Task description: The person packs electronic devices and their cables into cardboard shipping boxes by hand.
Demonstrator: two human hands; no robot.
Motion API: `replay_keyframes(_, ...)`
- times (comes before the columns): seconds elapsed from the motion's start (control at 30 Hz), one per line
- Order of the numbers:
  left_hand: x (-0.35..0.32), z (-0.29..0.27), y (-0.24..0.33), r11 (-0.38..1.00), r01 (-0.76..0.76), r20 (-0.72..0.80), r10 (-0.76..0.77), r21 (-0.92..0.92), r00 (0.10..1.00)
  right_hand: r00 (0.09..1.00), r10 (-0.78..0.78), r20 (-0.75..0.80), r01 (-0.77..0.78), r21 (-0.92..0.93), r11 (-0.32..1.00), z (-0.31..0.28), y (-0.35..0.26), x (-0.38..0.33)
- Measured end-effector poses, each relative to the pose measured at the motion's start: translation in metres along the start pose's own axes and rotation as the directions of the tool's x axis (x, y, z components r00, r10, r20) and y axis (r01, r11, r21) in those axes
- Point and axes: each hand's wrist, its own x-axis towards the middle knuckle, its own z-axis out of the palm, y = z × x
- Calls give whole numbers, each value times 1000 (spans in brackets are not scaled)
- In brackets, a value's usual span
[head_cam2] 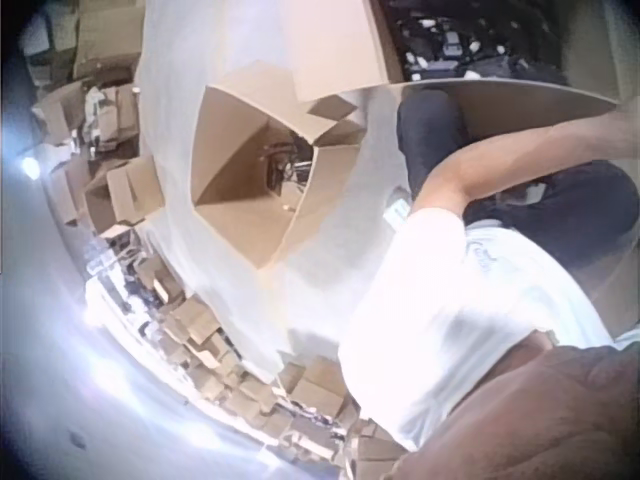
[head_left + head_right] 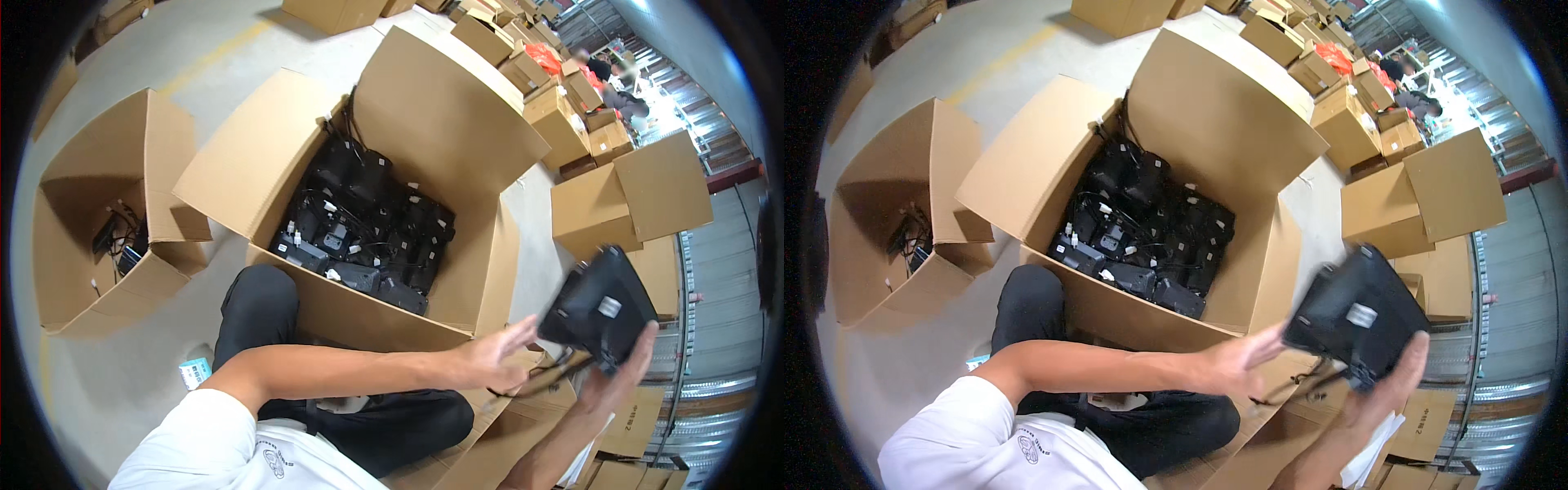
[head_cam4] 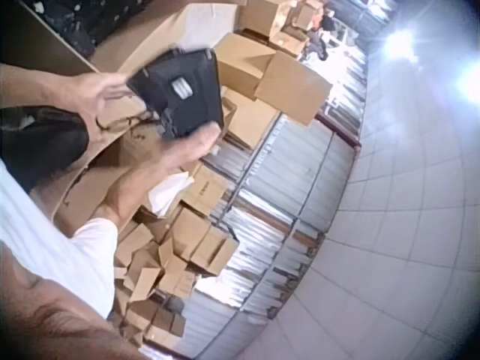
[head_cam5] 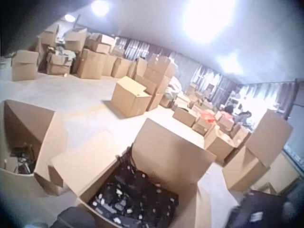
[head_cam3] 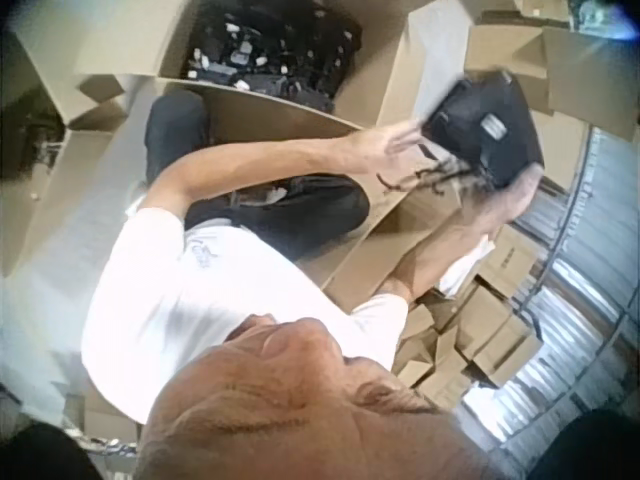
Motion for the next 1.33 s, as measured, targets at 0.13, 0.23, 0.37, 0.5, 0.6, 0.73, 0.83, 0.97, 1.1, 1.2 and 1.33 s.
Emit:
replay_keyframes(0.13, 20, -5, 38, 949, 124, 149, -173, 291, 974, 988, -64, 138, 67, -13, 998, 53, 59, 24)
replay_keyframes(0.23, 11, -55, 58, 842, 529, -42, -535, -102, 844, 948, 152, 280, -187, 102, 977, 68, 112, 62)
replay_keyframes(0.37, 1, -151, 149, 911, 403, -386, -404, -88, 829, 605, 542, 584, -645, -40, 763, 71, 243, 78)
replay_keyframes(0.5, -16, -214, 192, 956, -238, -664, 65, -173, 745, 522, 583, 623, -757, 24, 652, 158, 334, 52)
replay_keyframes(0.6, -11, -232, 187, 954, -290, -755, 247, 79, 608, 583, 563, 585, -763, 156, 627, 206, 402, 54)
replay_keyframes(0.73, -9, -217, 174, 992, -80, -838, 124, 96, 532, 690, 611, 390, -708, 183, 682, 247, 453, 19)
replay_keyframes(0.83, -6, -207, 181, 976, -26, -808, 195, 218, 556, 640, 681, 355, -754, 121, 646, 255, 469, 14)
replay_keyframes(0.97, -14, -213, 185, 973, 60, -838, 160, 222, 521, 507, 763, 401, -828, -21, 561, 252, 471, 22)
replay_keyframes(1.1, -9, -214, 184, 954, 131, -826, 158, 268, 541, 527, 771, 357, -785, -142, 602, 251, 476, 39)
replay_keyframes(1.2, -10, -209, 181, 927, 188, -820, 178, 326, 545, 520, 747, 413, -741, -216, 635, 248, 478, 38)
replay_keyframes(1.33, -8, -195, 174, 908, 227, -804, 169, 351, 570, 509, 718, 475, -610, -389, 690, 257, 466, 37)
